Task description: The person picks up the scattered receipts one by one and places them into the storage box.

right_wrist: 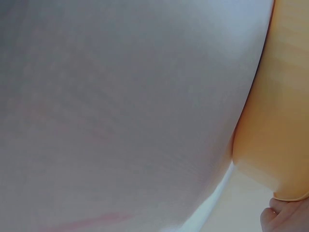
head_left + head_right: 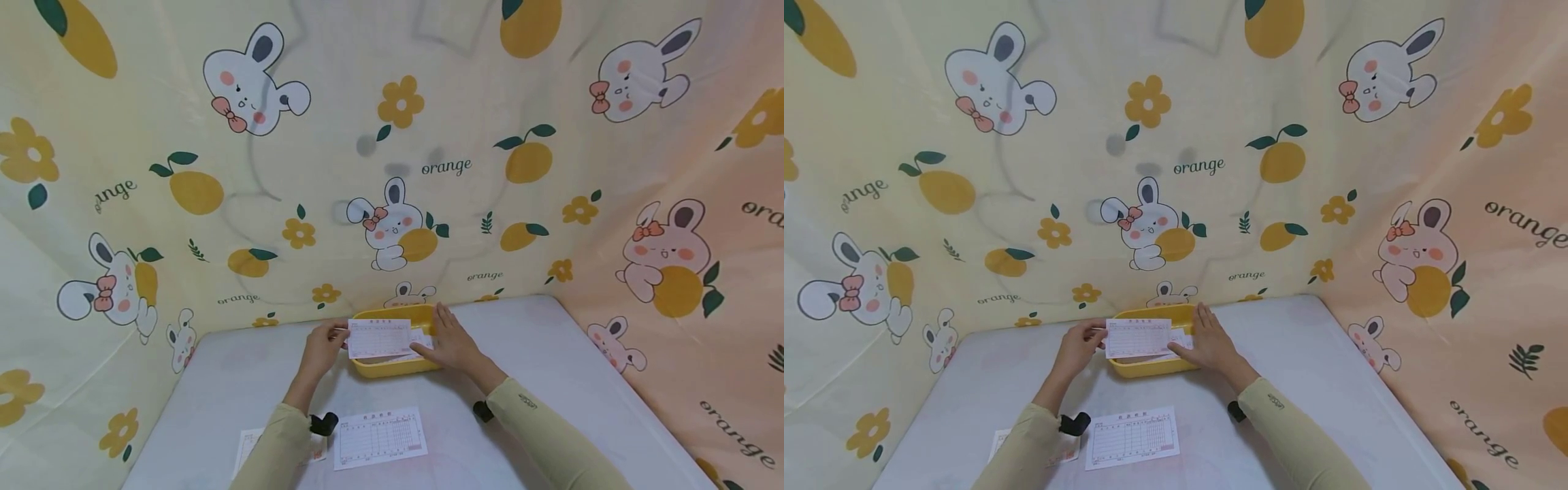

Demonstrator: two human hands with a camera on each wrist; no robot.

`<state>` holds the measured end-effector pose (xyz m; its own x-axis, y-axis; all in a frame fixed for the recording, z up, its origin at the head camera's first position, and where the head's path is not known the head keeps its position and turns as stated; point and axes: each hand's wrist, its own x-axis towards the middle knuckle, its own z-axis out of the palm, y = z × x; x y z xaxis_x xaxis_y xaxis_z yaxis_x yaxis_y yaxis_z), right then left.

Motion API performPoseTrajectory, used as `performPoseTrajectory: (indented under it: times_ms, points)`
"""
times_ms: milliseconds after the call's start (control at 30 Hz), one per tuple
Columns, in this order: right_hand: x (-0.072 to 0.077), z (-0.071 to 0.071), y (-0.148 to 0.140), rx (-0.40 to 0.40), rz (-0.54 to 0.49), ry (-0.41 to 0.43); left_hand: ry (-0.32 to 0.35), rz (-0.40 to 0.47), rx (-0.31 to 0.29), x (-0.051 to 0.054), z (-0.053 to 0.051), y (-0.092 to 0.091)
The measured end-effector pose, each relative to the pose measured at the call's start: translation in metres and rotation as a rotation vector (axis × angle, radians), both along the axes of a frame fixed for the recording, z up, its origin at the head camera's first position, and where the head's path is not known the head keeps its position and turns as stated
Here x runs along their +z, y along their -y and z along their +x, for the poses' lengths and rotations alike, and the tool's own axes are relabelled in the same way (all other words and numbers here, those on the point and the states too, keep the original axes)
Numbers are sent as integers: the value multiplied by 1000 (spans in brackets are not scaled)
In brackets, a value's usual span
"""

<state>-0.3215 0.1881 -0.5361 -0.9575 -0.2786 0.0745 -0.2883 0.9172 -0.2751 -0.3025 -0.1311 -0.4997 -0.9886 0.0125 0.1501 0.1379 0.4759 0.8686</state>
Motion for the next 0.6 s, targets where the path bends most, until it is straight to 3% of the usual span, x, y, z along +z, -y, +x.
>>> performPoseTrajectory:
  times_ms: [333,600]
  points:
    - [2,2,1,2,-33,13,-52,-44,-26,-6,0,-3]
    - [4,4,1,-2,-28,10,-32,-83,-14,-4,-2,-8]
